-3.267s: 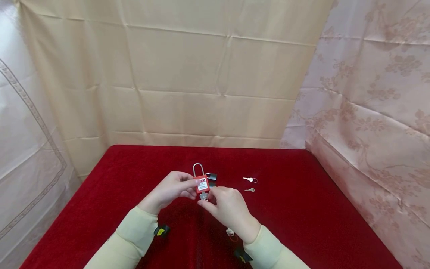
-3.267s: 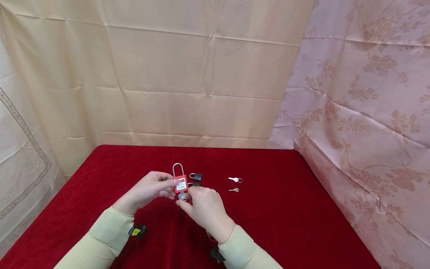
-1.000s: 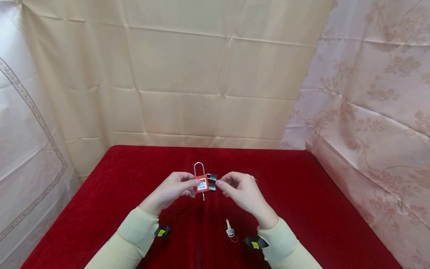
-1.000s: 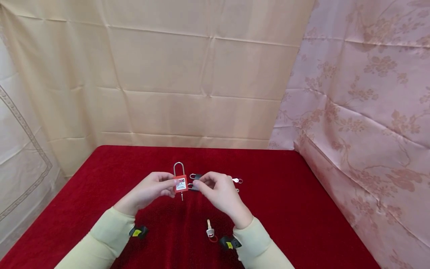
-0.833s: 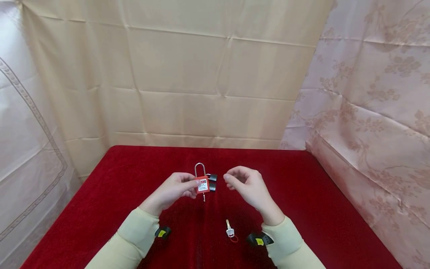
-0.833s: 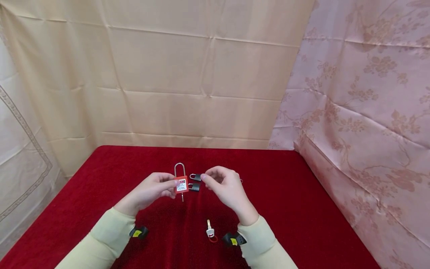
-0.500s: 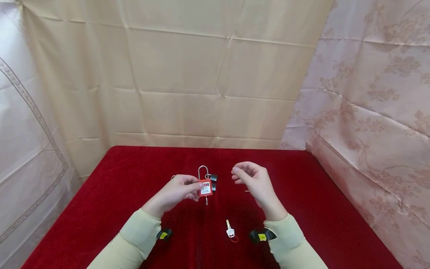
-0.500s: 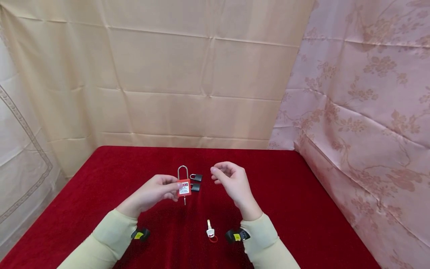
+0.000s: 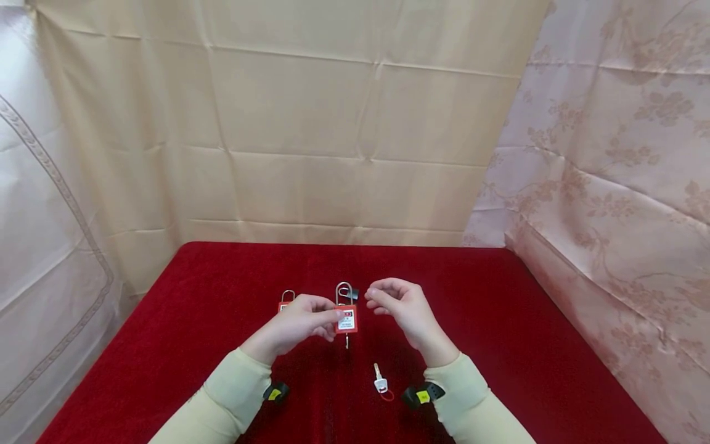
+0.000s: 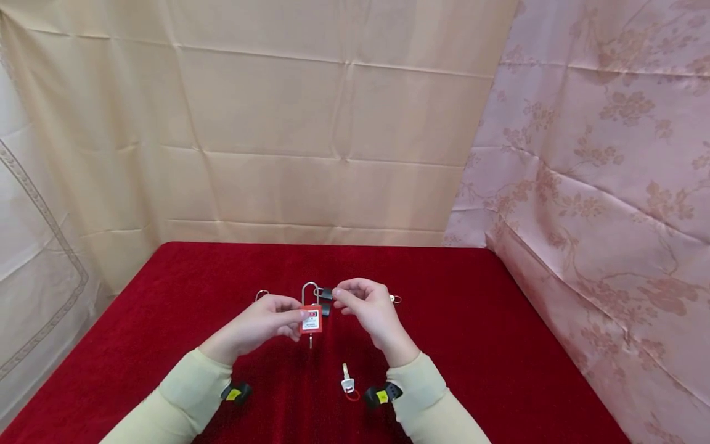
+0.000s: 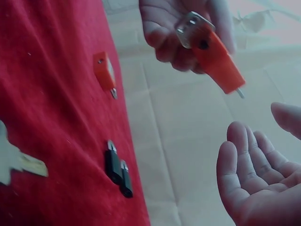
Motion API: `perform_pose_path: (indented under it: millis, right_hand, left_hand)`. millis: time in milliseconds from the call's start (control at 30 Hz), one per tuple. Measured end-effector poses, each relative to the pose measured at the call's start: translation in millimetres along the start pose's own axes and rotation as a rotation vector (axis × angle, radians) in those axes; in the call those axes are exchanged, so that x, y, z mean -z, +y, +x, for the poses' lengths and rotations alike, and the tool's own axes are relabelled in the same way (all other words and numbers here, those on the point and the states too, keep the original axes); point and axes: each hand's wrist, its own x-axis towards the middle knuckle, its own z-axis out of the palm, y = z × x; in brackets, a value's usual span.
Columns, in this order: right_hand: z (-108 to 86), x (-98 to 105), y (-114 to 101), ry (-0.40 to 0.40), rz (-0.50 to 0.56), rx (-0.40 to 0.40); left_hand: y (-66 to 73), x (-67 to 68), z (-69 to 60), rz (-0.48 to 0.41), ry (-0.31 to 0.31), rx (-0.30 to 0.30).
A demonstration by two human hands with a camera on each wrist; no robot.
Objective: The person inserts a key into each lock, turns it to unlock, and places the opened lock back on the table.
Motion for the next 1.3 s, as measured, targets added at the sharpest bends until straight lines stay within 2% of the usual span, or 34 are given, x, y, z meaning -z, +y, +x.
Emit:
perform_pose_path:
  millis: [233, 633, 1300]
  right_hand:
    - [-1.1, -11.7, 5.8, -0.052, 0.011, -0.037]
    - [-1.9, -15.0, 8.9, -0.081, 0.008, -0.044]
    - [-1.6, -11.0, 8.5, -0.106, -0.017, -0.032]
  left_hand:
    - [0.2, -3.3, -1.9, 0.011, -0.041, -0.002]
    - [-2.7, -6.7, -0.3, 0.044, -0.126, 0.008]
    - [1.4, -11.3, -1.3, 0.027, -0.141, 0.008]
